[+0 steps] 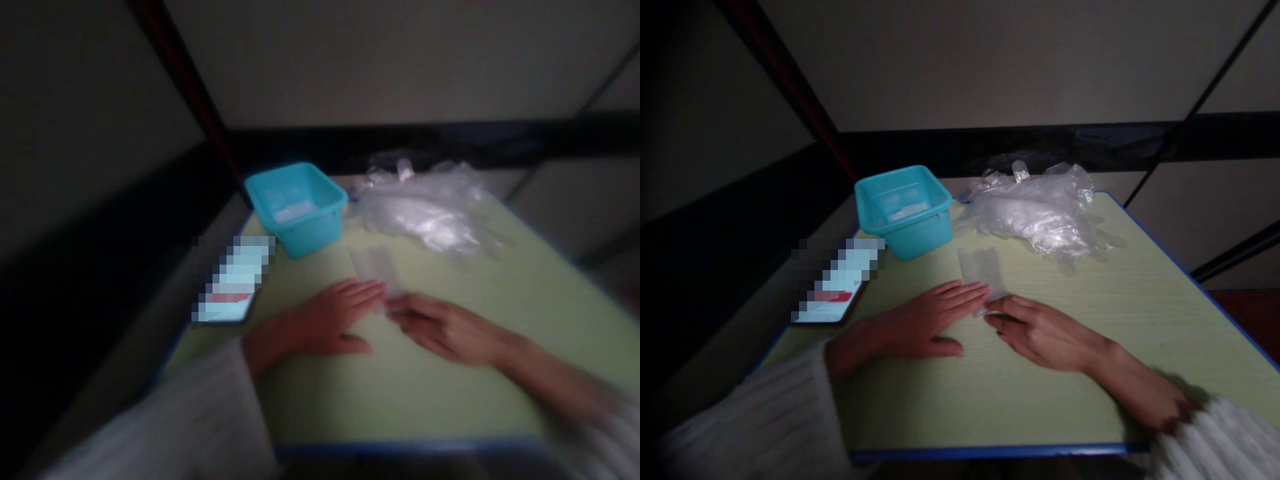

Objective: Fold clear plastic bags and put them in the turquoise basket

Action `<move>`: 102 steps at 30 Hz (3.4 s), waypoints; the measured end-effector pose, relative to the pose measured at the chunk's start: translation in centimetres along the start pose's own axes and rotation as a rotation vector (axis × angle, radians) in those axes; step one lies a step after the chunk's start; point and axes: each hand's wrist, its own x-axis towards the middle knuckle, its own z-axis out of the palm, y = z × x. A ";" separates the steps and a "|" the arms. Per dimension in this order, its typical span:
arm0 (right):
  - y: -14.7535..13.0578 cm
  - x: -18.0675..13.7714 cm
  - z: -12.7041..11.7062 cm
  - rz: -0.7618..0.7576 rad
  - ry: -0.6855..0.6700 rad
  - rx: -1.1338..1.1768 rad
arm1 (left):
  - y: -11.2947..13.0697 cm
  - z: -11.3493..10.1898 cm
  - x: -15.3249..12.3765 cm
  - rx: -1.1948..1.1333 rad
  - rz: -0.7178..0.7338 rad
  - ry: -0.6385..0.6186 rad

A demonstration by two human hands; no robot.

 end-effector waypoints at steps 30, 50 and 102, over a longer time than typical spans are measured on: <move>-0.2 0.5 0.3 -0.004 -0.072 -0.144 | 0.1 -0.2 0.1 0.023 0.011 -0.016; 1.1 -0.9 -0.4 -0.140 -0.009 -0.107 | -0.1 -0.3 0.1 0.072 0.024 -0.052; 1.3 -1.2 -1.4 -0.086 0.095 -0.066 | -0.7 -0.3 -0.3 0.077 0.028 -0.049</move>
